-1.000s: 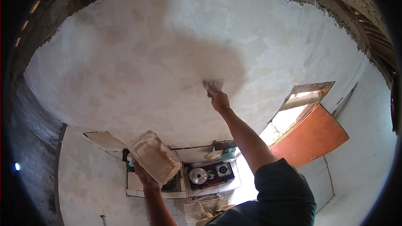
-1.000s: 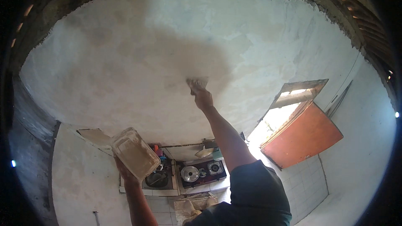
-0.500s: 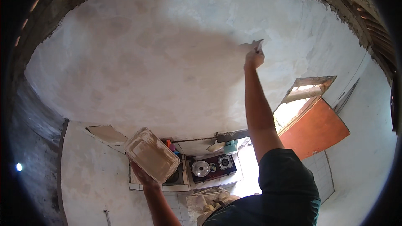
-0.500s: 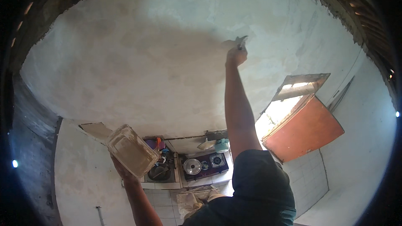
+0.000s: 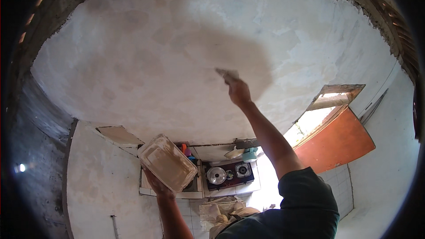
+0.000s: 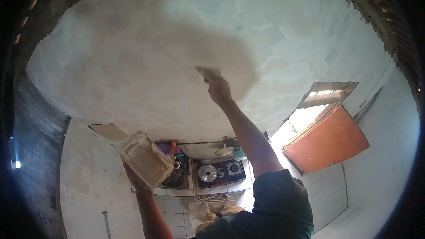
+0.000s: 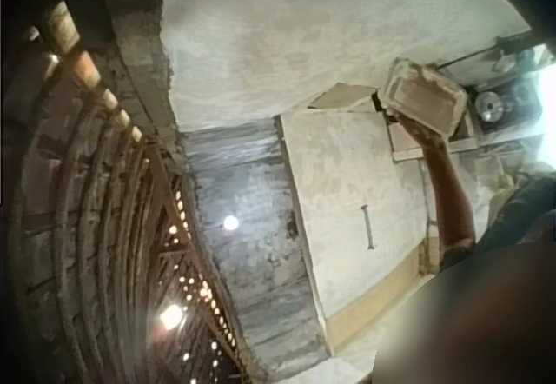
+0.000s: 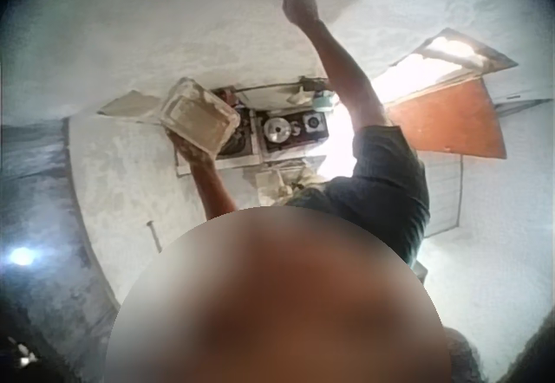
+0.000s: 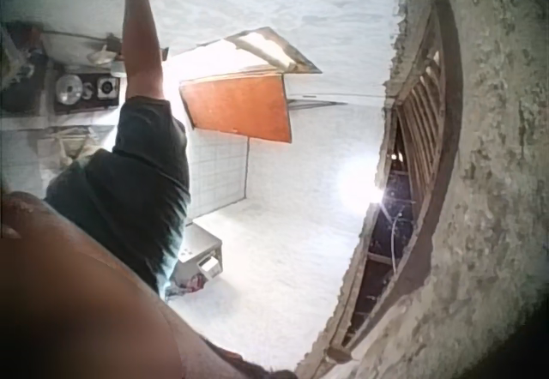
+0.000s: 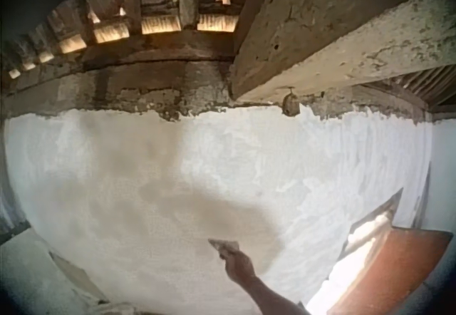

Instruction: Applying plaster to a ceiling using a putty knife.

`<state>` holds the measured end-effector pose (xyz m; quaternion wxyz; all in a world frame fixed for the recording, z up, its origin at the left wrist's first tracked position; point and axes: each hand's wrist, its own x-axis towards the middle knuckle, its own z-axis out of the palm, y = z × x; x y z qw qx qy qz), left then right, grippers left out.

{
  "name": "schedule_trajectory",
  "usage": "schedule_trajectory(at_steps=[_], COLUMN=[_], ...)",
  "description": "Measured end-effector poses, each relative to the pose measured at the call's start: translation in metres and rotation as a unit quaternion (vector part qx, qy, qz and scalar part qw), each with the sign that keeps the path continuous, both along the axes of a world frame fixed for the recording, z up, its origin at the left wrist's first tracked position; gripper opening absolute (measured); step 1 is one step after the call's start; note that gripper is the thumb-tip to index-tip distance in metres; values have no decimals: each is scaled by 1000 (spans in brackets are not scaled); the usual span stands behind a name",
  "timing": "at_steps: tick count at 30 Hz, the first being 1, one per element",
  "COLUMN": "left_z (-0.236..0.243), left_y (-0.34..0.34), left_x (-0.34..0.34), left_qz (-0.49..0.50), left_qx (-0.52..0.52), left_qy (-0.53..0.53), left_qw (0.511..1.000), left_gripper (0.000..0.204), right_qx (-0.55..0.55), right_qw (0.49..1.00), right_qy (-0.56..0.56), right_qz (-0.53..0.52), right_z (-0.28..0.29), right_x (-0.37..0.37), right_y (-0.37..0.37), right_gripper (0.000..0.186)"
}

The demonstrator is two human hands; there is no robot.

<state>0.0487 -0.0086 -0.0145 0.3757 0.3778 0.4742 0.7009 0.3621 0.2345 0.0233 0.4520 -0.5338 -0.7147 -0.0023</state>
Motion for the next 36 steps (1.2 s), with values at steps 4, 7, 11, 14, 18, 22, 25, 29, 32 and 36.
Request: schedule_trajectory(at_steps=[4,7,11,14,18,22,25,29,32,36], left_z=[-10,2,-31,-16,-9,-49,-37,-31,-21,-23], left_y=[-1,-1,-1,2,-15,-22,-21,-11,0,13], left_x=[-14,-7,-27,-15,-25,-70,-61,-35,-6,2], left_qz=[31,-53,19,2,38,135,149,22,-45,-133], left_qx=[81,72,46,13,83,49,76,-1,4,59], left_qy=[222,-44,201,43,129,440,486,56,-97,-9], left_qw=[971,995,978,999,987,886,858,998,994,989], left_gripper=[86,82,74,78,78,77,73,78,83,77], right_qx=[210,299,232,154,64,63,244,287,237,160], right_qw=[976,947,948,950,955,979,959,936,922,908], right_qy=[-37,-108,-210,-265,-273,-139,-107,-173,-280,-376], right_qz=[-38,-43,-50,-65,-97,-136,-98,-112,-121,-97], right_z=[55,67,2,-76,-105,-27,69,80,5,-64], right_x=[-13,-36,-50,-32,-26,-43,-42,-47,-53,-48], right_y=[17,40,80,71,50,34,37,72,84,42], right_gripper=[42,40,39,41,40,42,47,51,59,47])
